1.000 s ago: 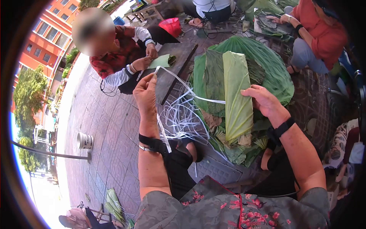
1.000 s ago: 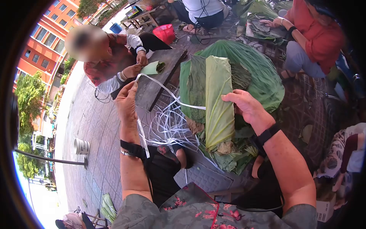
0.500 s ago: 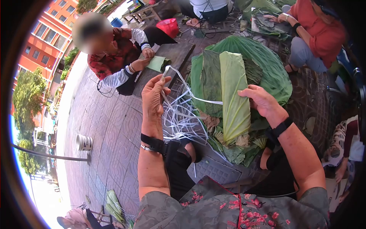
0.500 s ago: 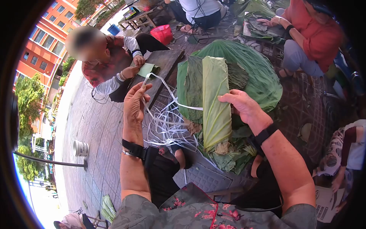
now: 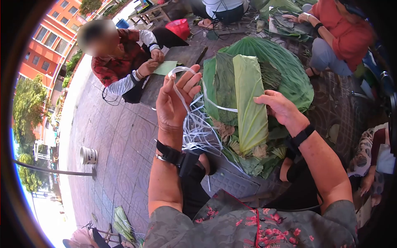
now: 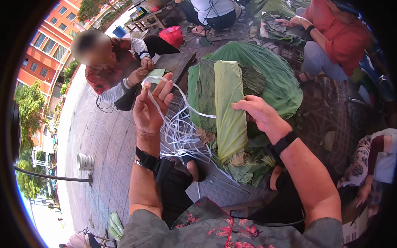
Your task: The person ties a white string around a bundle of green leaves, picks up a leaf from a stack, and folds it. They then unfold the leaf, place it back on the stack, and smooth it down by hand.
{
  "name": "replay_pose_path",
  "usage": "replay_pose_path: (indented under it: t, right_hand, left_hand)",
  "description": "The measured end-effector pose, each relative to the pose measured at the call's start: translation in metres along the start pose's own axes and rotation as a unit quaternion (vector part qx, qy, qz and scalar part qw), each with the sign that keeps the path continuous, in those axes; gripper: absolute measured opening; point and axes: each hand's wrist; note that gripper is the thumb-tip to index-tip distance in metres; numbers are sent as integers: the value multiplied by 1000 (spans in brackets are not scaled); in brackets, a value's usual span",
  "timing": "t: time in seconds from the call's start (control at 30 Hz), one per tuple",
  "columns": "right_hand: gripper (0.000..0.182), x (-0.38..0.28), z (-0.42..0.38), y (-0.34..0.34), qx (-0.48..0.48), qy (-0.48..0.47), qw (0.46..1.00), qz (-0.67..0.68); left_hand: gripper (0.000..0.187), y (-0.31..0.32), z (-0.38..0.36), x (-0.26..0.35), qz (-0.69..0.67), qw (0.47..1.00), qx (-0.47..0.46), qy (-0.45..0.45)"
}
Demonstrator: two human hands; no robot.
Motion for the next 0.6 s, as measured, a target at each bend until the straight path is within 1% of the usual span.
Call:
replay_pose_path:
  t: [0.07, 0.1, 0.2, 0.27, 0.3, 0.33, 0.37, 0.4, 0.5, 0.6]
  right_hand:
    - [35, 0, -1, 0, -5, 0, 1000, 2]
    - [35, -1, -2, 0, -8, 0, 1000, 3]
    - [37, -2, -3, 0, -9, 1, 1000, 4]
    - [38, -2, -3, 0, -12, 1, 1000, 6]
    - [39, -2, -3, 0, -14, 1, 1000, 7]
    - [39, -2, -1, -1, -12, 1, 1000, 7]
    - [40, 0, 0, -2, -12, 2, 1000, 6]
    - [40, 1, 1, -3, -11, 2, 1000, 5]
    - [40, 2, 3, -4, -9, 6, 1000, 5]
    - [40, 2, 3, -4, -5, 9, 1000, 1]
  left_hand:
    - [34, -12, -3, 2, -56, 998, 23, 2]
    - [30, -10, -5, 5, -50, 998, 34, 19]
    - [26, -24, -5, 22, 55, 992, 73, 92]
    - [21, -31, -7, 42, 187, 961, 181, 93]
    - [18, -28, -9, 48, 273, 922, 242, 128]
    - [14, -29, -11, 53, 299, 896, 280, 172]
    - [14, -27, -17, 57, 382, 838, 334, 202]
    - [13, -22, -21, 60, 459, 768, 382, 230]
    - [13, -27, -20, 73, 518, 654, 418, 358]
    - [12, -27, -21, 84, 485, 658, 445, 365]
Point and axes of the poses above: each hand's wrist, its own z-axis towards the middle knuckle, its own y-axis out of the palm, x = y × z, and after that the axes turned 10 degrees about -x, right-handed
